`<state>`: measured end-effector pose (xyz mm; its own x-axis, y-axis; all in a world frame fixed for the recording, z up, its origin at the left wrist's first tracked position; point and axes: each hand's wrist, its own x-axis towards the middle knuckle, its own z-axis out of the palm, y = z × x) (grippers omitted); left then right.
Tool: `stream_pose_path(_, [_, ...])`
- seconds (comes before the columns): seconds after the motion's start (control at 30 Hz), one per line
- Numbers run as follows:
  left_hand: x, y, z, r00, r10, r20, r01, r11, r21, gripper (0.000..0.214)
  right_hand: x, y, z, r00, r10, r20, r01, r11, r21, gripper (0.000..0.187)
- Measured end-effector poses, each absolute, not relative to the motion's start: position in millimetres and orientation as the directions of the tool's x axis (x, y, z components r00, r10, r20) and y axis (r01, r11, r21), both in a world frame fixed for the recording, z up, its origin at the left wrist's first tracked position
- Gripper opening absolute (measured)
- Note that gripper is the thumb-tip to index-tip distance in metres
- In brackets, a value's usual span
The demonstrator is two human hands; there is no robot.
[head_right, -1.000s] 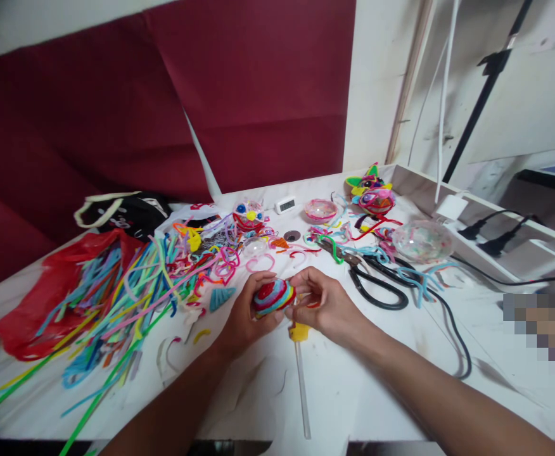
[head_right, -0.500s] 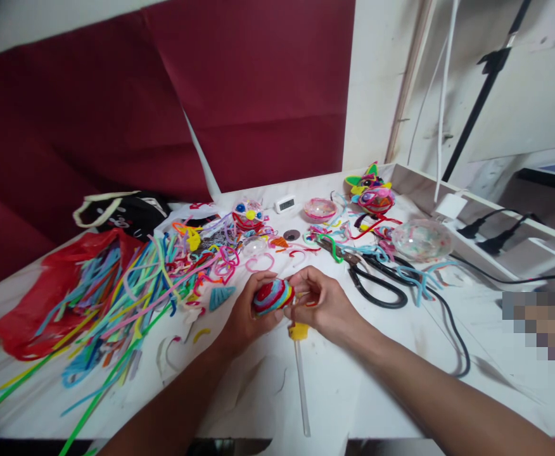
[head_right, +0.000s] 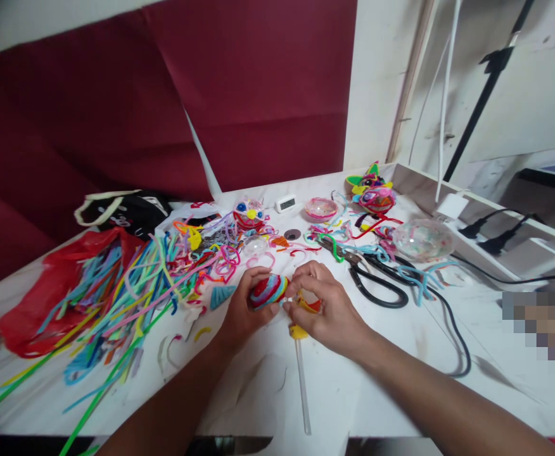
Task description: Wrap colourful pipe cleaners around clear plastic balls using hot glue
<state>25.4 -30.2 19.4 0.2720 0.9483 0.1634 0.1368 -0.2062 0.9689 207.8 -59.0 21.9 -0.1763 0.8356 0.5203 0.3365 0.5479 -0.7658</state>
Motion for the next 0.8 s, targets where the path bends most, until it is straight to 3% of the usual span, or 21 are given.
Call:
stream_pose_path(0.37, [24.6, -31.8, 13.6, 0.232, 0.943, 0.240, 0.217, -0.291, 0.932, 0.059, 206.7, -62.1, 25.1, -0.250, 0.751, 0.611, 0.435, 0.651, -0.622, 0.013])
stream_pose_path(0.8, [23.8, -30.9, 9.7, 0.207, 0.921, 0.329, 0.321, -0.381, 0.867, 0.063, 206.0, -62.4, 22.0, -0.337, 0.786, 0.518, 0.510, 0.615, -0.602, 0.011])
